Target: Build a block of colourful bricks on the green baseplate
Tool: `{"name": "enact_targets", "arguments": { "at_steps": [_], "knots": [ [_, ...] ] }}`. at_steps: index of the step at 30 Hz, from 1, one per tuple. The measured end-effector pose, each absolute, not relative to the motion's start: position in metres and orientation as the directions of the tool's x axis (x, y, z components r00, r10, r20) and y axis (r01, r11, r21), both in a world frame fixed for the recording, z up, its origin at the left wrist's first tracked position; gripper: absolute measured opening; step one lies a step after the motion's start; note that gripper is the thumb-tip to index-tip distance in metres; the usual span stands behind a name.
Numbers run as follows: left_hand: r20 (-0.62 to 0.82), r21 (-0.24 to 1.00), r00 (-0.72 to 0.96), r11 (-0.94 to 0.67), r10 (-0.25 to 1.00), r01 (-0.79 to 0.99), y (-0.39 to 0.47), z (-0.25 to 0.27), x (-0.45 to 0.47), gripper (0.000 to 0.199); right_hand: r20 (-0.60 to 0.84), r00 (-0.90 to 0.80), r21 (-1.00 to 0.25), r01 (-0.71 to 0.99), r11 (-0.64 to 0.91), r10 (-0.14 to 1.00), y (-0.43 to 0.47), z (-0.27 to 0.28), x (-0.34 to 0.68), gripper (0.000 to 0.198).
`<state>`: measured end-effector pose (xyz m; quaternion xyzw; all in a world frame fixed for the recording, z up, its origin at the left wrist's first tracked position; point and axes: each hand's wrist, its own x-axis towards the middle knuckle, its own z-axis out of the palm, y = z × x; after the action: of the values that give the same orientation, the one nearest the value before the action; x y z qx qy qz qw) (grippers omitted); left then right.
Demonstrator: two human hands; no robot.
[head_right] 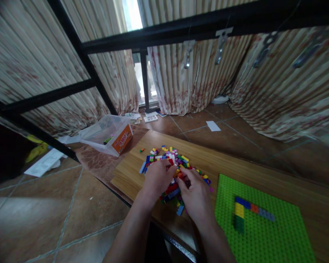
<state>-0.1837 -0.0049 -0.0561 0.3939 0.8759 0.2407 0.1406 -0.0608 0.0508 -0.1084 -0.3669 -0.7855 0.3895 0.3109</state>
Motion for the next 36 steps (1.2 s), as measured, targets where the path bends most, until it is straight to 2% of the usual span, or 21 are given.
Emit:
{"name": "enact_targets", "arguments": {
  "at_steps": [9,12,15,17,21,27,30,32,34,36],
  "knots": [
    [-0.005,0.611,-0.589,0.469,0.808,0.638,-0.008,-0.051,-0.188,0.032,0.229,-0.518,-0.824,0.348,0.447,0.824,0.051,-0.104,-0.057,0.028],
    [0.036,0.637,-0.668,0.498,0.743,0.588,-0.009,-0.053,-0.204,0.027,0.259,-0.498,-0.825,0.332,0.458,0.827,0.05,-0.102,-0.057,0.028],
    [0.039,0.577,-0.812,0.651,0.582,0.494,-0.012,-0.057,-0.229,0.027,0.264,-0.491,-0.825,0.331,0.457,0.83,0.049,-0.1,-0.057,0.028],
    [-0.002,0.499,-0.841,0.73,0.541,0.468,-0.014,-0.06,-0.243,0.03,0.26,-0.493,-0.829,0.327,0.454,0.83,0.048,-0.098,-0.057,0.027],
    [-0.095,0.397,-0.809,0.767,0.58,0.503,-0.012,-0.066,-0.253,0.029,0.29,-0.514,-0.829,0.287,0.48,0.808,0.047,-0.096,-0.059,0.024],
    [-0.109,0.386,-0.795,0.763,0.596,0.519,-0.004,-0.069,-0.251,0.027,0.304,-0.518,-0.829,0.271,0.49,0.8,0.046,-0.094,-0.059,0.021],
    [-0.074,0.427,-0.788,0.733,0.611,0.529,-0.008,-0.065,-0.252,0.028,0.288,-0.505,-0.843,0.27,0.466,0.814,0.047,-0.092,-0.059,0.021],
    [-0.018,0.497,-0.774,0.678,0.632,0.542,-0.014,-0.062,-0.252,0.028,0.288,-0.498,-0.851,0.257,0.457,0.818,0.047,-0.091,-0.059,0.021],
    [0.017,0.607,-0.74,0.581,0.673,0.542,-0.02,-0.06,-0.251,0.026,0.293,-0.49,-0.867,0.226,0.444,0.821,0.046,-0.091,-0.061,0.02],
    [-0.025,0.751,-0.658,0.448,0.753,0.484,-0.024,-0.058,-0.246,0.025,0.273,-0.473,-0.902,0.177,0.393,0.838,0.045,-0.09,-0.063,0.02]
  ]
}}
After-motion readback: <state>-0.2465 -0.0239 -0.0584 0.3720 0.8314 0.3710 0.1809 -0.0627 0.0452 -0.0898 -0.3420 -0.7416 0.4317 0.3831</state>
